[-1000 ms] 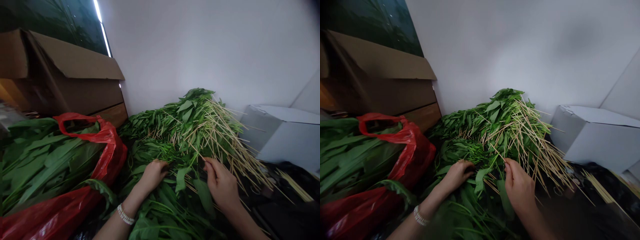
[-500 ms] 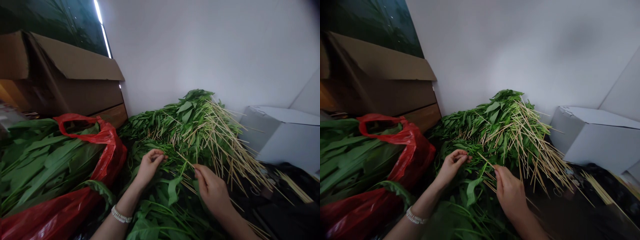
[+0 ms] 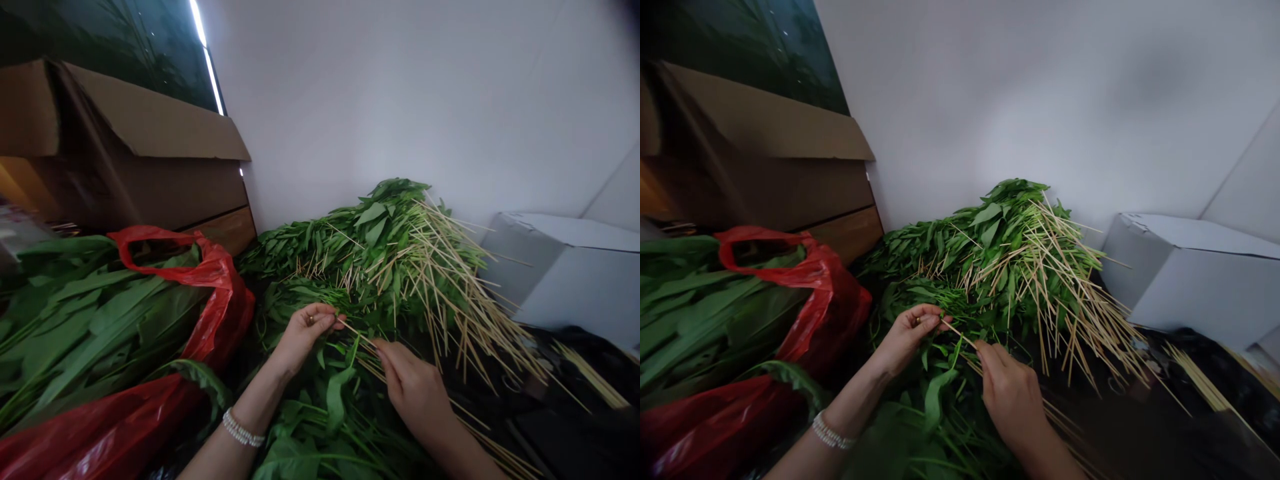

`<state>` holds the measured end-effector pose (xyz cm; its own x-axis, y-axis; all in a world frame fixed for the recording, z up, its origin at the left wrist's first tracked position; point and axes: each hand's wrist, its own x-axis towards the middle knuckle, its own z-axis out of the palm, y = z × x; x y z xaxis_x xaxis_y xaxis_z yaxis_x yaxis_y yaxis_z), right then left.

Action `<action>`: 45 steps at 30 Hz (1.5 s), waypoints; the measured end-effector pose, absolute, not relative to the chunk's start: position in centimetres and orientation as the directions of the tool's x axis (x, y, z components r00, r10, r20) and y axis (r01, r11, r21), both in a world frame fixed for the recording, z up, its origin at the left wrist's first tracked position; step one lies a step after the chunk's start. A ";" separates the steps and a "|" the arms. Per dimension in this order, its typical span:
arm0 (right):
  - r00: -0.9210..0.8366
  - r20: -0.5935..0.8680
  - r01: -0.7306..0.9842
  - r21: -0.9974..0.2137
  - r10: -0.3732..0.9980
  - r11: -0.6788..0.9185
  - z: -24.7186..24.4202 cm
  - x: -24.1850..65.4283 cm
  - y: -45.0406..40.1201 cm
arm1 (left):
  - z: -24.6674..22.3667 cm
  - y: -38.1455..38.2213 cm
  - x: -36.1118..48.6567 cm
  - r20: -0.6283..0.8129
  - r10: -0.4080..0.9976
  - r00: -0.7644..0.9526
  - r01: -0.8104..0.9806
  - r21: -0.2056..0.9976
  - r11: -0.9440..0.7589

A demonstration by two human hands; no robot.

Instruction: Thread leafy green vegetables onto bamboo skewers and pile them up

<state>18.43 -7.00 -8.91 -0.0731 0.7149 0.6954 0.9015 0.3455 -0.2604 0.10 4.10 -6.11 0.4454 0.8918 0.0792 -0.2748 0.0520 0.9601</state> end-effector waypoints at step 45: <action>-0.059 0.667 0.904 -0.279 0.743 0.323 -9.5 18.4 -7.0 | -6.0 4.2 0.3 0.062 0.940 0.335 -0.280 0.959 0.037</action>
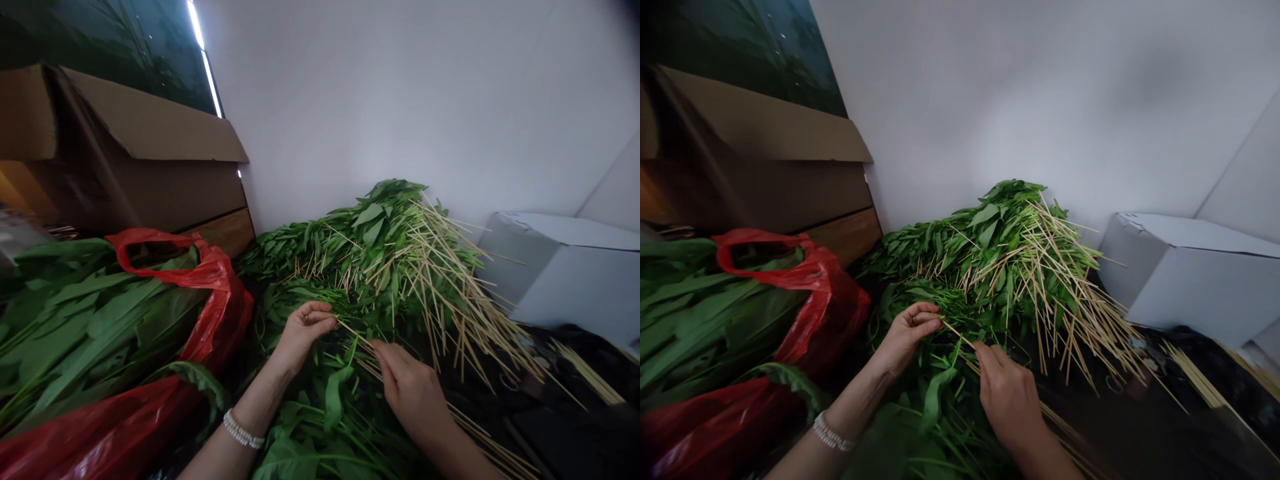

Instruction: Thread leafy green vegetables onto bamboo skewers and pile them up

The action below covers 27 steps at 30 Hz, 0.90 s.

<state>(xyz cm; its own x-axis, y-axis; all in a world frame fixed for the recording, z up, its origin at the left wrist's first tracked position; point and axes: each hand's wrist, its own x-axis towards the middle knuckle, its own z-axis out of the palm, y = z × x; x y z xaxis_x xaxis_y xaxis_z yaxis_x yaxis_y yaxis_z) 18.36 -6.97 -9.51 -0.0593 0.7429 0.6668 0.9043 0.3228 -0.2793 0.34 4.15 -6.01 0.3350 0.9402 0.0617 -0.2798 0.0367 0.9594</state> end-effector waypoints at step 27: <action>-0.084 0.659 0.907 -0.260 0.748 0.331 -10.6 18.0 -7.1 | -6.1 3.9 0.4 -0.034 0.901 0.432 -0.218 0.966 0.141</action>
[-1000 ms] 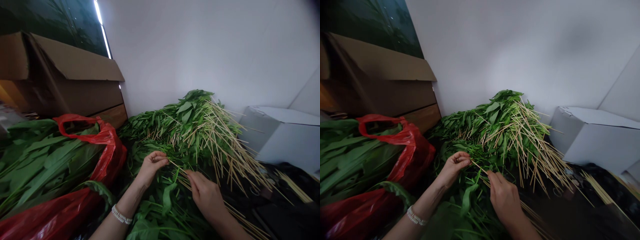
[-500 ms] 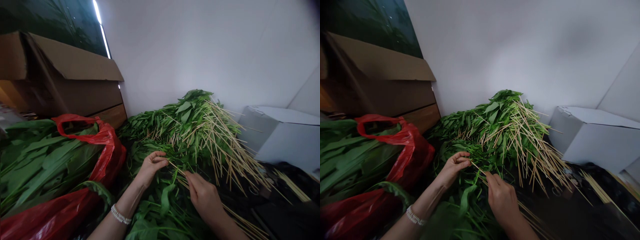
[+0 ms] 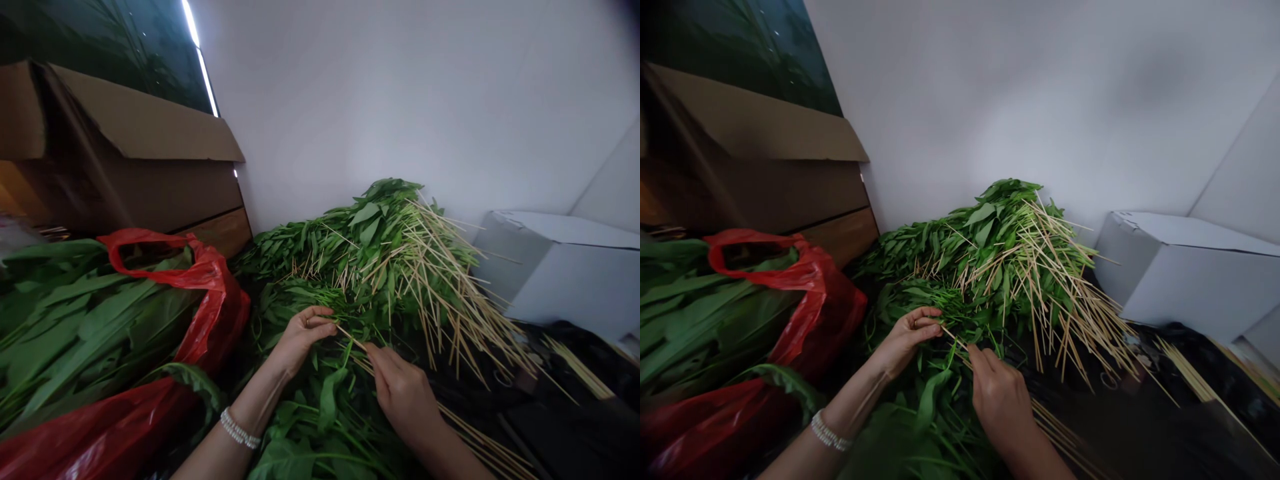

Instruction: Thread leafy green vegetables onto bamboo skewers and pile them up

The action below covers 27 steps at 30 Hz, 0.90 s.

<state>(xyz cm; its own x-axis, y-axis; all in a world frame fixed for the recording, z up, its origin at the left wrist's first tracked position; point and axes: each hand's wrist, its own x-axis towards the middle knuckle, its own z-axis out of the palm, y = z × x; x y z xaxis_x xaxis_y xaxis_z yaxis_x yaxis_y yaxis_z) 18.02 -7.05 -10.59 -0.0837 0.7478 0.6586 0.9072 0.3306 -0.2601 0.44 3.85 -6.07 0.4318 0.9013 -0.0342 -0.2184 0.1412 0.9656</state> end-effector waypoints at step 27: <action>0.174 0.752 0.931 -0.335 0.636 0.142 -7.2 20.9 -7.4 | -7.0 3.9 -0.1 0.101 0.746 0.658 0.189 0.937 -0.294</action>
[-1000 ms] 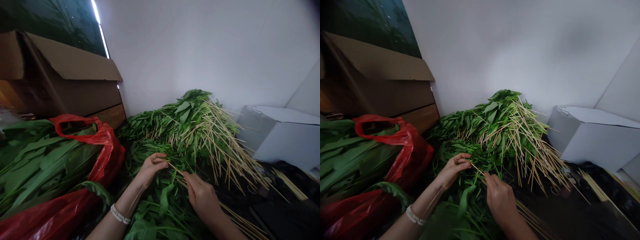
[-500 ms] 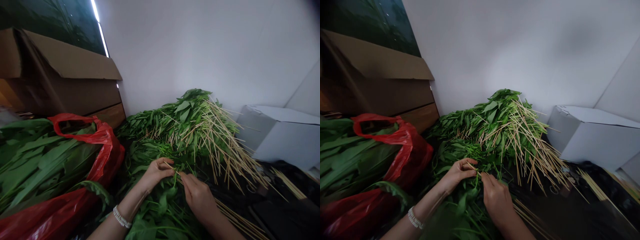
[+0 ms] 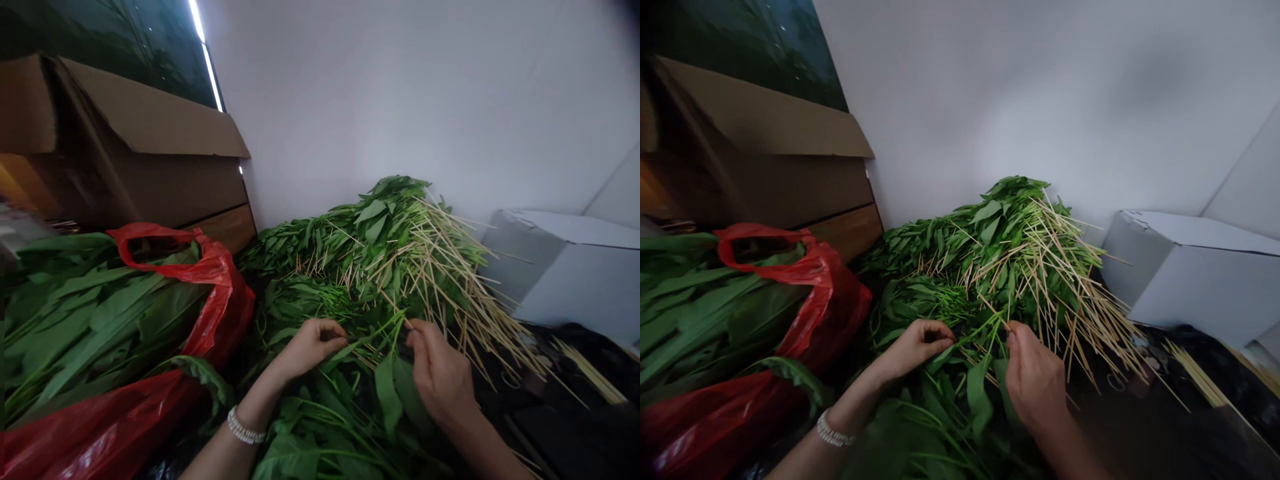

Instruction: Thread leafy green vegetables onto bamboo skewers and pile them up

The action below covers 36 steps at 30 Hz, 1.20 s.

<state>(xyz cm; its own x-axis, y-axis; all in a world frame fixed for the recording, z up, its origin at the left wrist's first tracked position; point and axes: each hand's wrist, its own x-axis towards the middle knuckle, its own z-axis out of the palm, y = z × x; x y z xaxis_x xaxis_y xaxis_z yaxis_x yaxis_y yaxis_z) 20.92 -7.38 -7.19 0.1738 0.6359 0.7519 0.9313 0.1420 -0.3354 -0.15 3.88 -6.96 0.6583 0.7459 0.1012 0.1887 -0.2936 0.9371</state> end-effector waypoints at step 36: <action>-0.134 0.756 0.884 -0.201 0.641 0.422 -8.1 19.3 -7.4 | -6.3 5.3 -0.7 0.075 0.973 0.220 -0.272 0.962 -0.012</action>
